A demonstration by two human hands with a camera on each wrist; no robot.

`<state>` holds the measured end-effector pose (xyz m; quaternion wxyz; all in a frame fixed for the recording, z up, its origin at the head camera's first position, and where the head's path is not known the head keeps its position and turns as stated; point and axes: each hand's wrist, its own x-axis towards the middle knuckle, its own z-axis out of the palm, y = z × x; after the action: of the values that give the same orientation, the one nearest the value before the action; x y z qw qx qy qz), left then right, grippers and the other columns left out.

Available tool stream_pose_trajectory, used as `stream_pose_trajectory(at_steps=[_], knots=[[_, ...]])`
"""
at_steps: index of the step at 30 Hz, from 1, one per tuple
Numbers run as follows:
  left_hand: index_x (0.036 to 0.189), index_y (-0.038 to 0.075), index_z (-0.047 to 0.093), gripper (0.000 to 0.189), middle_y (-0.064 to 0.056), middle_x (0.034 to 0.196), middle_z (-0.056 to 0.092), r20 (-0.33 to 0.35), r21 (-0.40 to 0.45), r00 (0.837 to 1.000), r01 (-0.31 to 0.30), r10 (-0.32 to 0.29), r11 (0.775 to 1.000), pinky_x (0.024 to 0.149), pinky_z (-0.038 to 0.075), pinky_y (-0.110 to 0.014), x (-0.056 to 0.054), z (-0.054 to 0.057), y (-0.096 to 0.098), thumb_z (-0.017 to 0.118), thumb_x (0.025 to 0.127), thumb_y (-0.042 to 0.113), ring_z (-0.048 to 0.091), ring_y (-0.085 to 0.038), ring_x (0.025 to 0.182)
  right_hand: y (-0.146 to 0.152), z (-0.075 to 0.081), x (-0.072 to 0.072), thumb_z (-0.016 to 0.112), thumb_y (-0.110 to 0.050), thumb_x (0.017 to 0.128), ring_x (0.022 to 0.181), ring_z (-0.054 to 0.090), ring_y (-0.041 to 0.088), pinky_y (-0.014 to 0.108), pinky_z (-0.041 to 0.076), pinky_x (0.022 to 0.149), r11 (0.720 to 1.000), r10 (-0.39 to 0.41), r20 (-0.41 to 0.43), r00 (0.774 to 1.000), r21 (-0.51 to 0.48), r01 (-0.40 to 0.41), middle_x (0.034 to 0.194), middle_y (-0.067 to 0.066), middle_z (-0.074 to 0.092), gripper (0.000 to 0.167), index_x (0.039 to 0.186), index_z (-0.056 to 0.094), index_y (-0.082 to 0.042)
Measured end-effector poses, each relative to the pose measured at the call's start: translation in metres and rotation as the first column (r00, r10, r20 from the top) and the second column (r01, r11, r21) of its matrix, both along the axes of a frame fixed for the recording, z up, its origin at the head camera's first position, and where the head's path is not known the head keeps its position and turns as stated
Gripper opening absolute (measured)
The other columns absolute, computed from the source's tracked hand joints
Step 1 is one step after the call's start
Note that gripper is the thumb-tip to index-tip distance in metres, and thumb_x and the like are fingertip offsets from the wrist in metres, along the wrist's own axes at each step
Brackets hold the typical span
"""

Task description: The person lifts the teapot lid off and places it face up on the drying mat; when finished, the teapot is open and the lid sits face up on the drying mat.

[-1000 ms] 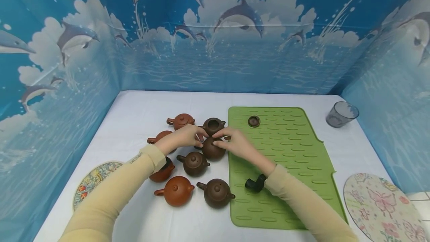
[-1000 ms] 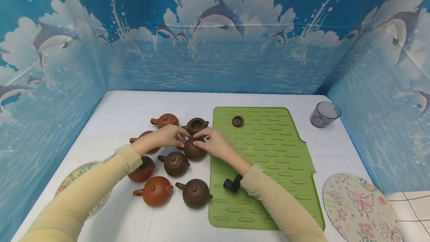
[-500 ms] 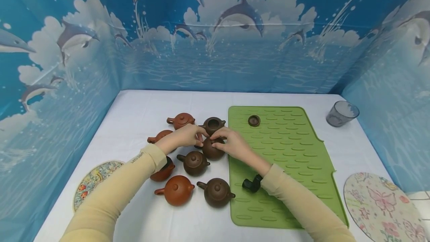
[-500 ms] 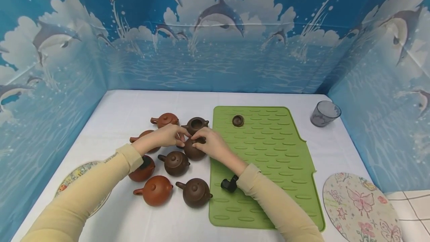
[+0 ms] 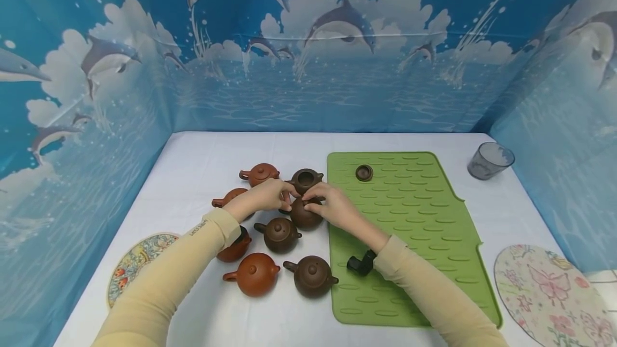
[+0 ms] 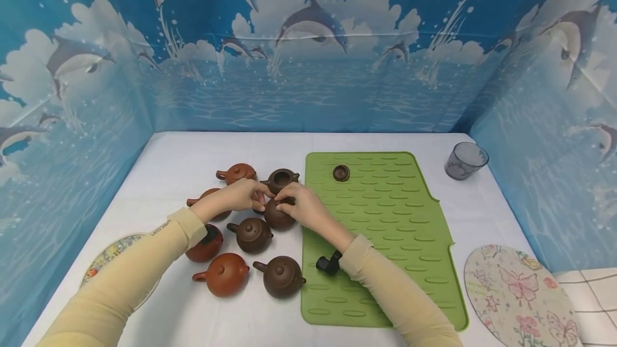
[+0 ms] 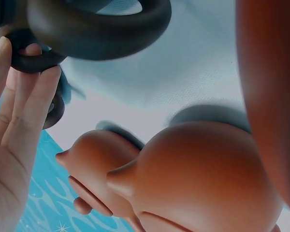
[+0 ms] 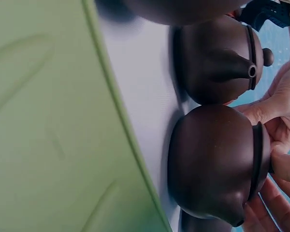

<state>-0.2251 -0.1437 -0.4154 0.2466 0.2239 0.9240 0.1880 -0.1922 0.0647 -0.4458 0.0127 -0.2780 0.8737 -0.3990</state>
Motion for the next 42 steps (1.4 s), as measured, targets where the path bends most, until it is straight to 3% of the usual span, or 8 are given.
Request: stream_pose_trajectory(at_steps=[5, 10, 19, 23, 28, 32, 35, 42], knots=[[0.119, 0.009, 0.068, 0.032, 0.0, 0.089, 0.072, 0.0, 0.027, 1.0, -0.004, 0.004, 1.0, 0.072, 0.052, -0.024, 0.001, -0.002, 0.001, 0.074, 0.088, 0.009, 0.066, -0.012, 0.083, 0.008, 0.001, -0.002, 0.073, -0.011, 0.089, 0.107, 0.065, 0.028, 0.035, 0.057, 0.089, 0.986, -0.002, 0.186, 0.983, -0.164, 0.033, 0.112, 0.012, 0.069, 0.02, 0.108, 0.073, -0.005], [0.118, 0.01, 0.069, 0.032, 0.0, 0.087, 0.072, -0.001, 0.038, 1.0, -0.015, 0.015, 0.999, 0.07, 0.051, -0.023, 0.002, -0.004, 0.002, 0.074, 0.087, 0.009, 0.065, -0.011, 0.082, 0.024, 0.002, -0.006, 0.071, -0.018, 0.091, 0.105, 0.067, 0.019, 0.03, 0.054, 0.088, 0.943, -0.054, 0.433, 0.9, -0.273, 0.188, 0.118, 0.011, 0.069, 0.029, 0.117, 0.07, -0.006], [0.122, 0.011, 0.068, 0.033, 0.001, 0.087, 0.071, -0.011, 0.022, 1.0, -0.012, 0.012, 1.0, 0.066, 0.047, -0.021, 0.003, -0.003, 0.003, 0.073, 0.089, 0.009, 0.064, -0.012, 0.084, 0.074, -0.001, -0.016, 0.054, -0.015, 0.102, 0.097, 0.066, 0.005, 0.022, 0.054, 0.092, 0.717, 0.117, 0.687, 0.718, -0.558, 0.417, 0.109, -0.006, 0.063, 0.041, 0.135, 0.046, 0.007], [0.122, 0.011, 0.068, 0.033, 0.001, 0.087, 0.071, -0.012, 0.017, 1.0, -0.006, 0.006, 1.0, 0.067, 0.047, -0.022, 0.003, -0.002, 0.003, 0.073, 0.089, 0.01, 0.064, -0.013, 0.084, 0.096, -0.005, -0.017, 0.048, -0.014, 0.105, 0.099, 0.065, 0.007, 0.02, 0.053, 0.092, 0.639, 0.158, 0.712, 0.684, -0.602, 0.479, 0.114, -0.004, 0.059, 0.036, 0.138, 0.043, 0.0], [0.123, 0.011, 0.068, 0.034, 0.001, 0.088, 0.071, -0.008, 0.014, 1.0, -0.006, 0.006, 1.0, 0.067, 0.047, -0.022, 0.003, 0.0, 0.002, 0.072, 0.089, 0.01, 0.063, -0.012, 0.084, 0.118, -0.011, -0.017, 0.039, -0.018, 0.108, 0.098, 0.067, 0.007, 0.02, 0.053, 0.092, 0.597, 0.189, 0.72, 0.668, -0.624, 0.504, 0.11, -0.004, 0.065, 0.052, 0.152, 0.023, 0.004], [0.124, 0.011, 0.067, 0.035, 0.001, 0.089, 0.071, -0.005, 0.014, 1.0, -0.005, 0.005, 1.0, 0.068, 0.047, -0.022, 0.002, 0.0, 0.002, 0.072, 0.089, 0.01, 0.064, -0.013, 0.084, 0.127, -0.016, -0.015, 0.041, -0.028, 0.107, 0.098, 0.065, 0.005, 0.018, 0.052, 0.092, 0.637, 0.146, 0.742, 0.655, -0.577, 0.512, 0.107, -0.005, 0.063, 0.064, 0.154, 0.014, 0.007], [0.124, 0.011, 0.067, 0.035, 0.001, 0.089, 0.071, -0.001, 0.017, 1.0, -0.008, 0.008, 1.0, 0.068, 0.048, -0.022, 0.002, 0.0, 0.001, 0.072, 0.09, 0.01, 0.064, -0.013, 0.086, 0.131, -0.021, -0.015, 0.044, -0.029, 0.106, 0.095, 0.063, 0.002, 0.016, 0.052, 0.092, 0.72, 0.051, 0.743, 0.667, -0.491, 0.491, 0.108, -0.005, 0.06, 0.065, 0.151, 0.019, 0.011], [0.124, 0.012, 0.067, 0.035, 0.001, 0.089, 0.071, 0.002, 0.018, 1.0, -0.015, 0.015, 1.0, 0.068, 0.048, -0.022, 0.002, -0.001, 0.0, 0.072, 0.09, 0.01, 0.065, -0.013, 0.087, 0.132, -0.028, -0.01, 0.042, -0.029, 0.107, 0.094, 0.06, -0.002, 0.015, 0.052, 0.09, 0.85, -0.142, 0.713, 0.687, -0.268, 0.454, 0.14, 0.025, 0.044, 0.06, 0.149, 0.028, 0.012]])
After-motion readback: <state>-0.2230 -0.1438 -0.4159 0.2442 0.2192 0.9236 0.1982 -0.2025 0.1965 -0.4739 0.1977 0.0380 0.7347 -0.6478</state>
